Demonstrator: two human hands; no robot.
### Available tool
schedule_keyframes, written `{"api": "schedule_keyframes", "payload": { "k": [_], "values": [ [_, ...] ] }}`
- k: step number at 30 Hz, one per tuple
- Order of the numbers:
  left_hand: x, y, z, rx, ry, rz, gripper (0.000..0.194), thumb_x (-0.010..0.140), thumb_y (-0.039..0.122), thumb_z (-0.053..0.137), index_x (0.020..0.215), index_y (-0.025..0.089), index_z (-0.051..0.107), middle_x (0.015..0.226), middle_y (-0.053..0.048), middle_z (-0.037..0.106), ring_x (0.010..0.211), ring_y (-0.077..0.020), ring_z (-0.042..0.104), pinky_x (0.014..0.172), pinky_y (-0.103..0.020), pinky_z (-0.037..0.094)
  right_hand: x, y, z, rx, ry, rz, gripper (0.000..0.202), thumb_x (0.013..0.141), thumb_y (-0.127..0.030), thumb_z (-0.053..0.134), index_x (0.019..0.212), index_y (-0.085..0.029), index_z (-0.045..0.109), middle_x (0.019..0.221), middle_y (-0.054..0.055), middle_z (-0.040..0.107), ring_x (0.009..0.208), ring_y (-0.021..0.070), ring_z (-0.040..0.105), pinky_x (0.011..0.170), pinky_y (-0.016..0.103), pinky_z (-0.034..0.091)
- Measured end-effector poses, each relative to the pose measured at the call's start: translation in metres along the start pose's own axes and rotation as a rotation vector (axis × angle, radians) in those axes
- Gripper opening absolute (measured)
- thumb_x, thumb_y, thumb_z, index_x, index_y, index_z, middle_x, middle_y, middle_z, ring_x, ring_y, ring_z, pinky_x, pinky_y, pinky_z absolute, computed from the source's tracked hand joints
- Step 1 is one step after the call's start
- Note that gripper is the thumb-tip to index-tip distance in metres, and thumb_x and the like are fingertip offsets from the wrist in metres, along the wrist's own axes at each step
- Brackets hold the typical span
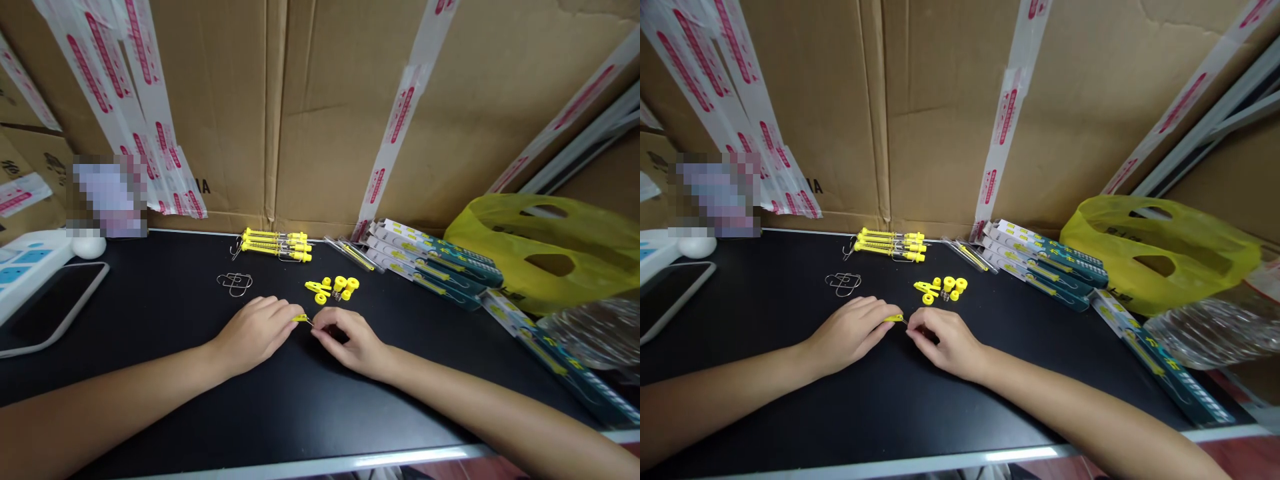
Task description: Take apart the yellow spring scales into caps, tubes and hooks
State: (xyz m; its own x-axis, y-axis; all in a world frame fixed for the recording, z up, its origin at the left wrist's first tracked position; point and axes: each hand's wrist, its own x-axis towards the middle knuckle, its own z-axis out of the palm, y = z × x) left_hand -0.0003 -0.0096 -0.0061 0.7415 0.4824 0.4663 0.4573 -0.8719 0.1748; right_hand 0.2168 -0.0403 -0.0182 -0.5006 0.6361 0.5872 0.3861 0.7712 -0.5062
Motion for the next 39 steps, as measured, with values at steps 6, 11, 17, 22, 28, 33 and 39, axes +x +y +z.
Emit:
{"api": "schedule_keyframes", "payload": {
  "k": [6, 11, 17, 22, 28, 33, 39],
  "values": [
    [-0.001, 0.000, 0.004, 0.037, -0.007, -0.015, 0.021, 0.096, 0.020, 0.031, 0.101, 0.017, 0.052, 0.091, -0.003, 0.062, 0.084, -0.0166, 0.060, 0.074, -0.028, 0.046, 0.001, 0.000, 0.000, 0.064, 0.054, 0.113, 0.008, 0.087, -0.017, 0.055, 0.091, -0.020, 0.048, 0.079, 0.001, 0.055, 0.063, 0.0103, 0.051, 0.056, 0.022, 0.045],
    [-0.001, 0.000, 0.003, 0.119, -0.055, 0.013, 0.022, 0.097, 0.027, 0.033, 0.098, 0.020, 0.053, 0.079, 0.000, 0.062, 0.071, -0.0155, 0.061, 0.063, -0.026, 0.043, 0.002, -0.003, -0.001, 0.125, 0.047, 0.074, 0.010, 0.088, -0.014, 0.051, 0.095, -0.020, 0.048, 0.084, 0.003, 0.055, 0.072, 0.0130, 0.053, 0.064, 0.026, 0.047],
    [0.000, 0.001, 0.001, 0.125, -0.076, 0.129, 0.028, 0.098, 0.030, 0.030, 0.091, 0.020, 0.055, 0.072, 0.002, 0.059, 0.067, -0.0129, 0.059, 0.061, -0.024, 0.040, 0.004, -0.003, -0.005, 0.166, -0.006, 0.040, 0.009, 0.091, -0.016, 0.048, 0.098, -0.019, 0.051, 0.090, 0.006, 0.057, 0.082, 0.0155, 0.055, 0.075, 0.031, 0.048],
    [-0.001, -0.001, 0.000, 0.115, 0.022, 0.034, 0.025, 0.098, 0.027, 0.032, 0.091, 0.019, 0.054, 0.075, 0.001, 0.060, 0.070, -0.0132, 0.059, 0.065, -0.024, 0.042, 0.006, -0.008, -0.009, 0.138, -0.060, 0.101, 0.009, 0.093, -0.018, 0.043, 0.096, -0.017, 0.052, 0.089, 0.006, 0.058, 0.081, 0.0150, 0.055, 0.075, 0.030, 0.048],
    [0.001, -0.001, -0.001, 0.034, 0.016, -0.038, 0.022, 0.096, 0.026, 0.034, 0.090, 0.018, 0.053, 0.080, 0.000, 0.061, 0.074, -0.0143, 0.059, 0.067, -0.025, 0.043, 0.002, -0.022, -0.004, 0.136, -0.209, 0.078, 0.012, 0.089, -0.015, 0.048, 0.100, -0.018, 0.052, 0.093, 0.006, 0.061, 0.077, 0.0128, 0.057, 0.069, 0.025, 0.048],
    [0.002, -0.001, 0.000, 0.038, -0.094, 0.065, 0.022, 0.095, 0.024, 0.035, 0.086, 0.019, 0.055, 0.074, 0.000, 0.057, 0.070, -0.0149, 0.056, 0.064, -0.026, 0.040, 0.001, -0.022, -0.002, 0.100, -0.235, 0.016, 0.010, 0.089, -0.017, 0.052, 0.098, -0.018, 0.053, 0.090, 0.005, 0.061, 0.075, 0.0118, 0.056, 0.068, 0.024, 0.048],
    [0.000, 0.000, 0.000, 0.039, -0.096, 0.100, 0.022, 0.095, 0.025, 0.035, 0.087, 0.019, 0.055, 0.074, 0.000, 0.057, 0.070, -0.0149, 0.054, 0.065, -0.026, 0.039, 0.001, -0.015, -0.004, 0.071, -0.172, 0.145, 0.012, 0.088, -0.025, 0.054, 0.098, -0.018, 0.050, 0.088, 0.003, 0.059, 0.068, 0.0103, 0.053, 0.063, 0.023, 0.045]
  ]
}}
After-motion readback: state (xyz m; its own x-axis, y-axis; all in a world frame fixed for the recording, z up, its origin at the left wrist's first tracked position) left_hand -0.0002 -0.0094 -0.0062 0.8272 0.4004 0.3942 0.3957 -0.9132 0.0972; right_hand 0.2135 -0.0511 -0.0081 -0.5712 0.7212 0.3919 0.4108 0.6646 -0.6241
